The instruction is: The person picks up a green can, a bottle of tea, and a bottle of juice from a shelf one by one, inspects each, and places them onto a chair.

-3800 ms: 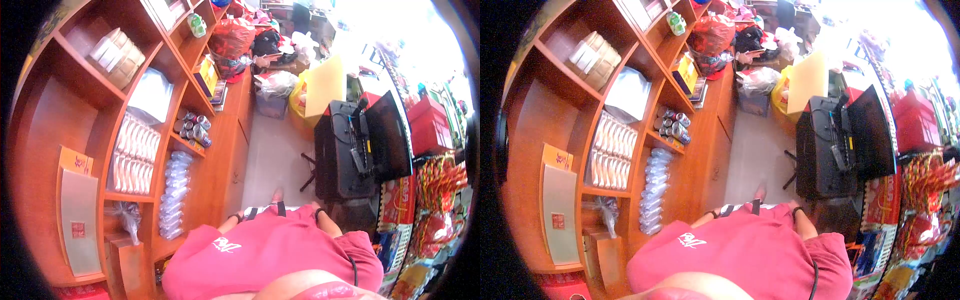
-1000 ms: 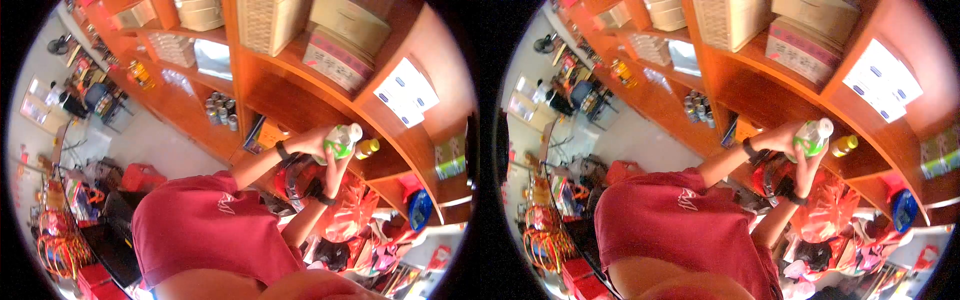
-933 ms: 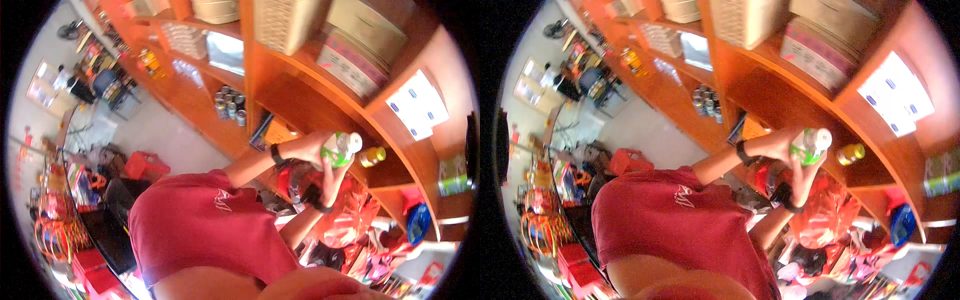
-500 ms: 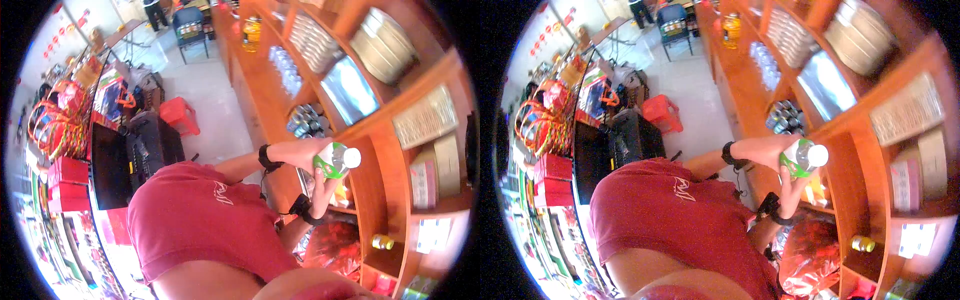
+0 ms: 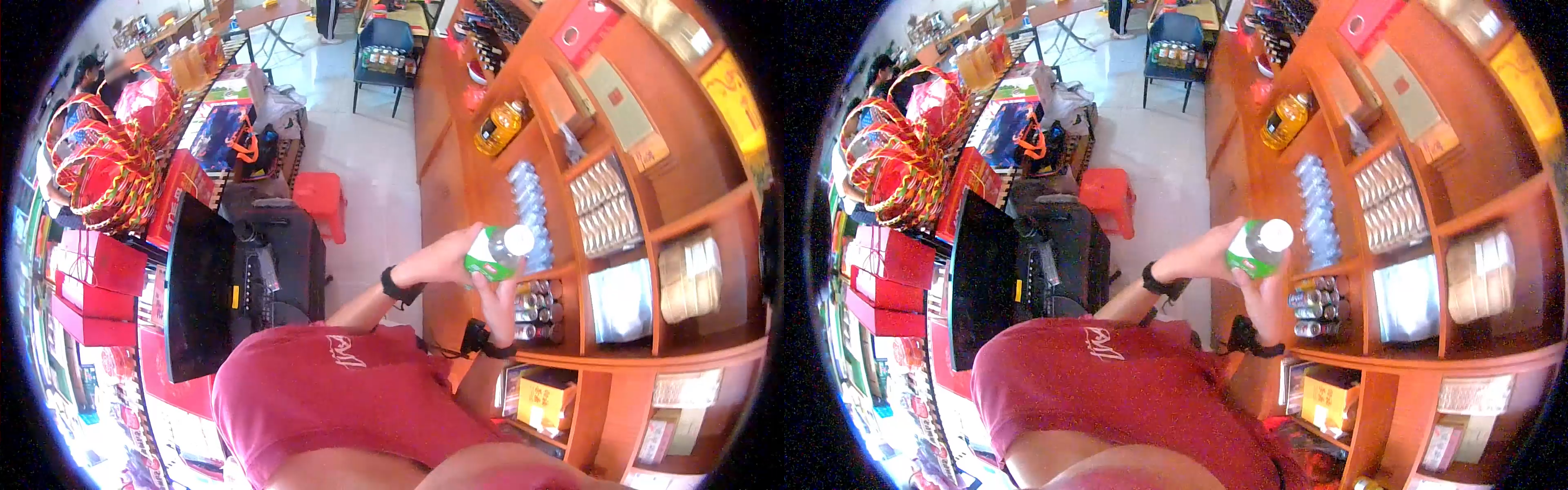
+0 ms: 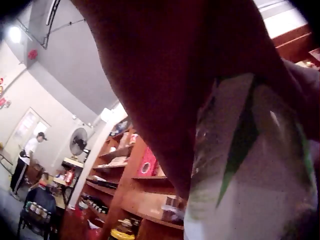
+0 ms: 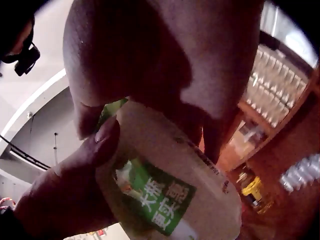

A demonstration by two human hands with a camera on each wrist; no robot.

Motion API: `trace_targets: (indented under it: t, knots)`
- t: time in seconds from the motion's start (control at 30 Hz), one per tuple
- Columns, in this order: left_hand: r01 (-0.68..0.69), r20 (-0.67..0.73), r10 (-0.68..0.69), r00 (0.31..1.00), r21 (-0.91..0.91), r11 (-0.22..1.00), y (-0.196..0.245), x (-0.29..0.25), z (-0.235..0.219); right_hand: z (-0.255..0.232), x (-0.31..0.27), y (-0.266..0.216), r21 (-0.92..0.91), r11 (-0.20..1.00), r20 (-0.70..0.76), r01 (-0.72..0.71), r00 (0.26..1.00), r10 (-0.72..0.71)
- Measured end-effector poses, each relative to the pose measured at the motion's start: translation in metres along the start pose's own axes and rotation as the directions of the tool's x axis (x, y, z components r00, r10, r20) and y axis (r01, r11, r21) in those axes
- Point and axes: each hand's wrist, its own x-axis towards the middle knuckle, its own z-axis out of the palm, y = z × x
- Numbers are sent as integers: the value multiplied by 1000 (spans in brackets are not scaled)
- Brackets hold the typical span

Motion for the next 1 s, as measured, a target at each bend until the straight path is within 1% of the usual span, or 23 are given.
trace_targets:
  t: [0.07,0.1,0.2,0.23,0.33,0.37,0.43,0.47,0.5,0.57,0.63,0.67,0.7,0.8,0.83,0.87,0.93,0.97,1.0]
  knots:
    - [37,-87,-36,996,17,999,-4,-7,-39,31,30,-15,34,999,74,-14,997,12]
    - [107,-130,-104,986,16,994,-5,-11,-54,45,48,-11,105,994,150,-24,989,8]
    - [181,-216,-178,960,-6,983,-39,-21,-93,82,92,11,57,998,272,40,961,-55]
    - [253,-228,-252,940,-27,967,-42,-24,-107,95,106,16,-22,998,318,50,947,-41]
    - [360,-265,-339,903,33,932,-71,-22,-141,135,145,26,263,963,378,-52,924,-54]
    - [297,-293,-272,917,45,954,-78,-18,-153,143,162,32,249,968,402,-39,913,-66]
    - [372,-346,-336,876,41,927,-102,-6,-170,161,198,55,194,981,439,26,892,-110]
    - [407,-371,-365,854,39,913,-116,3,-179,171,218,65,170,984,453,61,881,-133]
    - [396,-399,-342,851,57,917,-130,14,-188,178,237,76,232,972,474,32,869,-141]
    - [374,-442,-298,846,93,923,-159,39,-207,188,282,79,348,937,506,-38,848,-154]
    - [365,-461,-266,846,137,921,-183,71,-226,193,331,91,327,945,517,31,831,-206]
    - [352,-471,-233,851,180,919,-192,92,-245,200,364,91,329,941,513,84,820,-253]
    - [388,-486,-286,826,121,914,-198,109,-259,203,390,91,385,922,520,49,813,-261]
    - [422,-543,-324,775,62,904,-226,156,-290,216,460,102,423,900,493,104,807,-325]
    - [450,-564,-319,761,107,886,-237,168,-300,219,483,107,378,913,502,154,795,-342]
    - [476,-586,-312,748,145,867,-246,179,-309,222,499,108,366,917,505,159,793,-340]
    - [483,-577,-249,778,297,824,-257,197,-329,230,531,105,336,923,514,190,784,-348]
    - [494,-623,-288,728,184,850,-261,208,-336,235,546,110,307,907,471,288,782,-408]
    - [493,-614,-268,742,229,840,-271,221,-345,237,563,113,331,907,476,260,784,-399]
